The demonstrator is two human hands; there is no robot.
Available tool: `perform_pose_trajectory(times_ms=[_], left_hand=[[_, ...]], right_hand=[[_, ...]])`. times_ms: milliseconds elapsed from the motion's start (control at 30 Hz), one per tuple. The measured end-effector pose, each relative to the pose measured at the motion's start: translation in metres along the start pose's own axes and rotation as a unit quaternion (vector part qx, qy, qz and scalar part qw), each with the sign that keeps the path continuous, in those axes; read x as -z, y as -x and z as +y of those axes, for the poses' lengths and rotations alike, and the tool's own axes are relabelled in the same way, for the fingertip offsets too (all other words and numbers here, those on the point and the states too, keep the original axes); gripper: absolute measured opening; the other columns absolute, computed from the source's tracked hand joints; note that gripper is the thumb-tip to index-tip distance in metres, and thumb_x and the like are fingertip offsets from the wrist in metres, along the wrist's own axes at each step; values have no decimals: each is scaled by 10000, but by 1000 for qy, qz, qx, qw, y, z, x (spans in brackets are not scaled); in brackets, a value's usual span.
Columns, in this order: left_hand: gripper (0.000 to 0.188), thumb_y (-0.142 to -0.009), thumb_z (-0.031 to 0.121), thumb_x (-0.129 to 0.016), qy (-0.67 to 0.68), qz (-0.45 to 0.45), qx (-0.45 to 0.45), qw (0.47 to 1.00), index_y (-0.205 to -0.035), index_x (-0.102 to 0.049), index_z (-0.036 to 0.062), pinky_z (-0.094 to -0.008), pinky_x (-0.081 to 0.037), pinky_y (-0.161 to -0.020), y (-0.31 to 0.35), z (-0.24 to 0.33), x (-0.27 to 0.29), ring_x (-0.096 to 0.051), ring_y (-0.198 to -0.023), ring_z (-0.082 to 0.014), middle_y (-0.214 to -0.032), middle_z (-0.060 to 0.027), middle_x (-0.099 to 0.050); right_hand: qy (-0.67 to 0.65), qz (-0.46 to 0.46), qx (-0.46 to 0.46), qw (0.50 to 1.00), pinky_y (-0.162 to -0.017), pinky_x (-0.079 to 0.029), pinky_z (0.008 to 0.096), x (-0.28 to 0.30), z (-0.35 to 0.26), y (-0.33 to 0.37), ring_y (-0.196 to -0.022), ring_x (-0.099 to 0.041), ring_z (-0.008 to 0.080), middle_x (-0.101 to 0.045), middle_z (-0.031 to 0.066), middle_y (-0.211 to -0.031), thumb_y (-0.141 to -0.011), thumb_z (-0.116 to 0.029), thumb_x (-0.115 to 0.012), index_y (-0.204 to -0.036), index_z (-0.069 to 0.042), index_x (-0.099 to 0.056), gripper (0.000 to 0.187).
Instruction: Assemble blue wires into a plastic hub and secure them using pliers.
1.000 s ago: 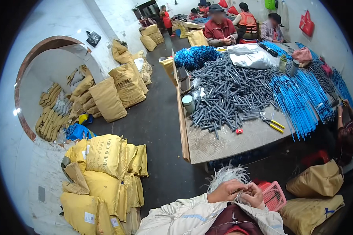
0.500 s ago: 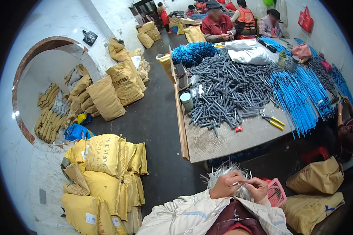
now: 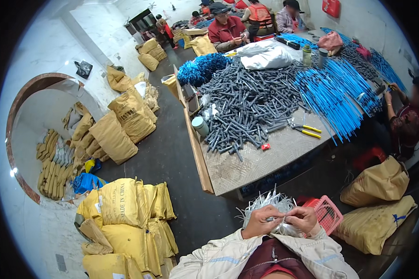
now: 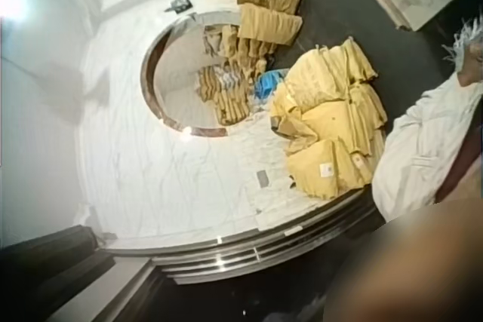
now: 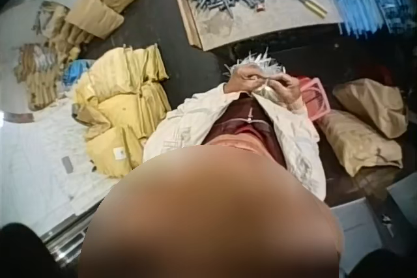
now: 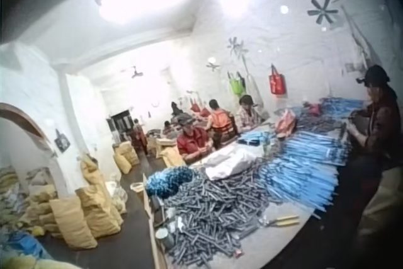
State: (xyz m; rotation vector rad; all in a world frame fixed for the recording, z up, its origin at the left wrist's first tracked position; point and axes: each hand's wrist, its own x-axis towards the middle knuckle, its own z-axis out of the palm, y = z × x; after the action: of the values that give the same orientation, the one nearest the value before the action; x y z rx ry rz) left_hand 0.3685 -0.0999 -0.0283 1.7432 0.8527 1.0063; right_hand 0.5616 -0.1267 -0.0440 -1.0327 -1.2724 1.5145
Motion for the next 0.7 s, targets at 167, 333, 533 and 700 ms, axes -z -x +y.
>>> perform_pose_trajectory(times_ms=[167,333,533,700], left_hand=[[180,-703,-11,-669,60,-17,-1,998,-880,-675,19,-250,-476,-644,7,6,-8,-615,-719,-164,-792,-87,-648],[149,-701,-16,-633,1,-55,-2,998,-840,-672,23,-252,-483,-639,4,8,-9,-625,-709,-158,-798,-88,-653],[171,-686,-40,-652,81,4,77,994,-847,-677,14,-250,-473,-650,4,19,-20,-616,-713,-162,-801,-101,-649],[183,-692,-54,-664,111,-31,103,988,-866,-675,0,-239,-465,-662,0,12,-23,-610,-732,-151,-820,-106,-649]], right_hand=[[133,5,72,989,-564,-471,242,1,-20,10,-657,-599,144,-610,78,-731,-680,-27,-661,-796,-1,-602,132],[566,126,232,781,-580,-387,393,-15,-48,10,-708,-487,291,-468,116,-736,-572,-137,-596,-706,-73,-476,191],[300,101,99,943,-622,-414,269,-4,-33,14,-706,-520,179,-518,81,-797,-697,-84,-559,-815,-37,-505,138],[-74,27,-62,995,-626,-389,217,8,-19,18,-706,-488,91,-518,34,-792,-767,-69,-520,-848,-31,-485,96]])
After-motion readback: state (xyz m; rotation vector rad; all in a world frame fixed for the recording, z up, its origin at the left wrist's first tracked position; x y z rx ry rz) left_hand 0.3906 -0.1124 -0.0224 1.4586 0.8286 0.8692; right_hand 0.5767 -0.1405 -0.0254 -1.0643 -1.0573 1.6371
